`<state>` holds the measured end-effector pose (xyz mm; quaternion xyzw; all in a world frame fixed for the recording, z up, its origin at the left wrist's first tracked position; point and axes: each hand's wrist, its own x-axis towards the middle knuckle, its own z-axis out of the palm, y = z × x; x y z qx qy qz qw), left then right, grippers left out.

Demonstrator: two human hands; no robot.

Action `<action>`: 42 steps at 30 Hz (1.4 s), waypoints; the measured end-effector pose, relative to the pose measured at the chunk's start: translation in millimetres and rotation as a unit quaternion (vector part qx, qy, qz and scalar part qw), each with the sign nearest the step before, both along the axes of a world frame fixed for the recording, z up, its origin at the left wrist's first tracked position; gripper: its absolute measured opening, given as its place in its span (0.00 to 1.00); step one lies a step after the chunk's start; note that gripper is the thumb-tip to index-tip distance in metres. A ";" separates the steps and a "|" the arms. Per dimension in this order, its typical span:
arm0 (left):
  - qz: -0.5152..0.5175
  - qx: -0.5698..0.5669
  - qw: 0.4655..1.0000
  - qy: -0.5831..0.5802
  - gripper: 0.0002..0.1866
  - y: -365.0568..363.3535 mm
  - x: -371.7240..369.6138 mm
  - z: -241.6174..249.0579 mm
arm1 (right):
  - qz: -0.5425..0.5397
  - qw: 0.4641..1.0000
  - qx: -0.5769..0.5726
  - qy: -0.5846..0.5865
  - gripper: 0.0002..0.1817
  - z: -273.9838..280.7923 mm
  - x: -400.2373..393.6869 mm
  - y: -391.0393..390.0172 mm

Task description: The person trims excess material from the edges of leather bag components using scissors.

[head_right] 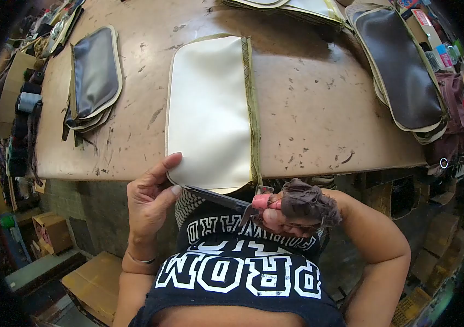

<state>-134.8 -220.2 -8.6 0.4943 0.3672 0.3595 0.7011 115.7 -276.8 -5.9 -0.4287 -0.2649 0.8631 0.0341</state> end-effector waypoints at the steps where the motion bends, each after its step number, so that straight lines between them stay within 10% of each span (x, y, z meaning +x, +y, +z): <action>1: 0.000 -0.008 1.000 -0.005 0.21 0.5 -0.2 0.5 | 0.000 1.000 0.002 -0.003 0.28 -1.9 0.6 -1.0; 19: -0.011 -0.038 0.999 -0.023 0.22 5.7 -0.4 4.8 | -0.052 0.980 0.026 0.188 0.22 -5.6 0.2 -0.3; 37: -0.022 -0.018 1.000 0.008 0.22 6.0 -3.0 6.1 | 0.030 0.985 0.171 -0.015 0.20 1.3 -5.6 5.2; 42: -0.011 -0.018 1.000 0.007 0.22 5.6 1.5 11.0 | -0.002 0.999 0.035 0.032 0.21 -3.8 -1.7 -4.9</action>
